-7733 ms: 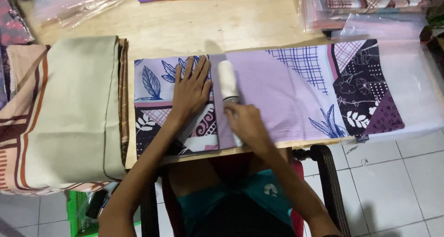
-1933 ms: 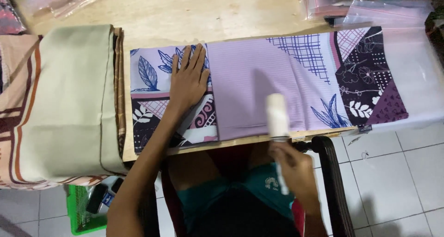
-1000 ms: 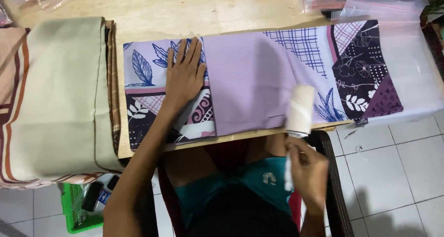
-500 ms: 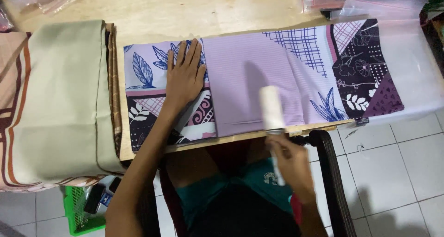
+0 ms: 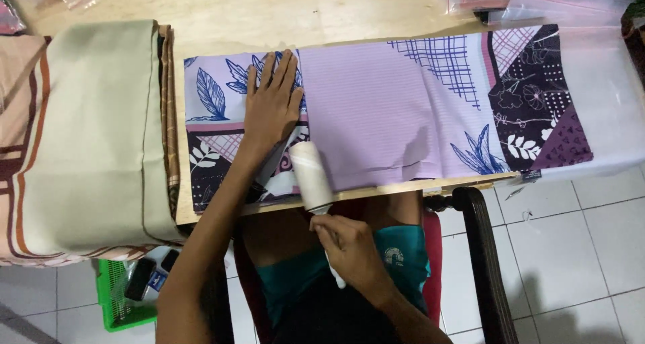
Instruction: The person uses a white cylindrical roller to smooth and roll a piece of patterned fabric on a wooden table. They repeatedly roll the fabric back and forth, then fold it and continue rolling to create a tight roll.
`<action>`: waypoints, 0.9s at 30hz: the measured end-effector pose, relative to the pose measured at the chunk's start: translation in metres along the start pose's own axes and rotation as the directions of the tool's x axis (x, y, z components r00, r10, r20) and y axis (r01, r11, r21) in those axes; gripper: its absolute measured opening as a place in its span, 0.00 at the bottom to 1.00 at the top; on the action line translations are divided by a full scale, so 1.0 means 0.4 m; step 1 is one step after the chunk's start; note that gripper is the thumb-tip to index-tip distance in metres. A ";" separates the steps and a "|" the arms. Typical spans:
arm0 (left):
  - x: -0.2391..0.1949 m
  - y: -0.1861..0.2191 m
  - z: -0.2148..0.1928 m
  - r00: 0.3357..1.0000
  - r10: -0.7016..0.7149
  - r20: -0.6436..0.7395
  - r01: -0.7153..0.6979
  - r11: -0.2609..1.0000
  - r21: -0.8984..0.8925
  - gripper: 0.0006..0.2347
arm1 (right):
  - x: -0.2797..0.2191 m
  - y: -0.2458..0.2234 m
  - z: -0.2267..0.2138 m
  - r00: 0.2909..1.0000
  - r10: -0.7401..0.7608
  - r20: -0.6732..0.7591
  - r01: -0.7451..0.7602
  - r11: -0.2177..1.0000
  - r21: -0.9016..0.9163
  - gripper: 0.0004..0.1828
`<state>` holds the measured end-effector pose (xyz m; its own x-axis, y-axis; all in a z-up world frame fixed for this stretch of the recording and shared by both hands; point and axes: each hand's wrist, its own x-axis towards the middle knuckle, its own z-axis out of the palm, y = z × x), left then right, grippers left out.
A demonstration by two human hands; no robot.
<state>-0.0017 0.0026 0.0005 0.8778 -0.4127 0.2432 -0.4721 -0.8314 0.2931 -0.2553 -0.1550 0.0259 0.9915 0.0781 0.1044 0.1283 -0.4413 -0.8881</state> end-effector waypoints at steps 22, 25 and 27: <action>0.005 0.007 -0.004 0.999 -0.038 0.016 0.038 0.999 0.030 0.26 | 0.141 0.005 -0.084 0.986 -0.117 -0.121 0.098 0.983 -0.153 0.11; 0.004 -0.011 0.035 0.998 -0.047 -0.041 0.048 0.998 0.028 0.23 | 0.182 -0.015 -0.040 1.000 0.007 0.024 -0.002 0.978 -0.210 0.12; 0.006 -0.011 0.027 0.998 -0.055 -0.025 0.056 0.998 0.032 0.24 | 0.173 -0.006 -0.065 0.999 0.045 0.015 -0.039 0.956 -0.291 0.11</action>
<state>0.0034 0.0014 -0.0104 0.9003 -0.3565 0.2497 -0.4191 -0.8648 0.2765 -0.1864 -0.1719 0.0469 0.9958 0.0714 0.0575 0.0908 -0.6851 -0.7228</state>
